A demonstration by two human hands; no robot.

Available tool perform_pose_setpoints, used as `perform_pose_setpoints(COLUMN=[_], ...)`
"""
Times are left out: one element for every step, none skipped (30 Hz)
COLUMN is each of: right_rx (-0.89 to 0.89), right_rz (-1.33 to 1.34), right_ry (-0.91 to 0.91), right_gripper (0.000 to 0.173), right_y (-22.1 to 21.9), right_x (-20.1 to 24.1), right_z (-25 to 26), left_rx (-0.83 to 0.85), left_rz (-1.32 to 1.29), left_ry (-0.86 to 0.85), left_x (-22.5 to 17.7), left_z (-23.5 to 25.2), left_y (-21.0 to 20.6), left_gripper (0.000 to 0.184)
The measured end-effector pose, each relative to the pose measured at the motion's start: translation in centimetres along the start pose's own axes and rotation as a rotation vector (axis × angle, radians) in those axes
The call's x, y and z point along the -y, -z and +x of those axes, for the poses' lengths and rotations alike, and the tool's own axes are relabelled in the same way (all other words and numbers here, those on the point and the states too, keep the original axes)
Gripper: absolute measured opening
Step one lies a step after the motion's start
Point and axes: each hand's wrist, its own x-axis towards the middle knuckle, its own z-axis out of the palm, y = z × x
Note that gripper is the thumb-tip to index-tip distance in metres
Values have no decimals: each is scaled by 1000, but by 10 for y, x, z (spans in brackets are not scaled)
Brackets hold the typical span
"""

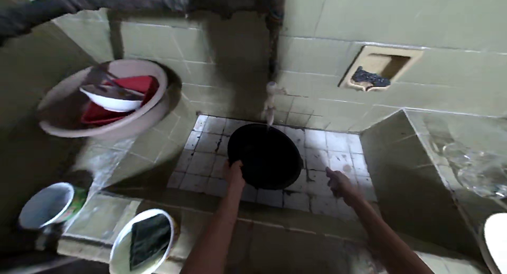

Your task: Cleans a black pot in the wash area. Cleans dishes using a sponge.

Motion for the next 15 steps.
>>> perform_pose_setpoints(right_rx=[53,60,41,27,23,42,71,123,171,210,244,277,303,313,288], right_rz=[-38,-69,-81,-74,-33,42,155,292,418,498,528,531,508,452,371], right_ry=[37,89,143,196,236,253,239,197,156,132,128,143,181,245,330], right_gripper=[35,38,43,46,48,47,43,35,26,26,28,30,30,32,34], right_y=[-4,-9,-14,-17,-21,-24,-29,-34,-40,-47,-58,-70,-85,-101,-117], right_x=[6,10,15,22,29,35,41,46,51,57,64,70,77,83,89], right_z=[-5,-8,-11,-16,-19,-22,-24,-27,-31,-36,-42,-47,-52,-55,-59], left_rx=[-4,-17,-30,-47,-65,-79,-88,-106,-135,-160,-183,-186,-175,-127,-42], left_rz=[-18,-14,9,50,122,204,287,357,414,475,559,636,665,661,632], left_ry=[17,34,46,49,39,23,3,-14,-34,-54,-86,-144,-247,-362,-449], left_x=[1,1,2,4,5,6,6,8,10,10,8,6,4,1,-5], left_z=[2,5,9,13,16,18,18,20,21,20,16,12,6,-1,-13], left_y=[0,1,2,3,5,7,11,13,14,14,13,11,9,7,6], left_gripper=[40,39,39,40,40,42,46,52,58,65,75,84,86,82,69])
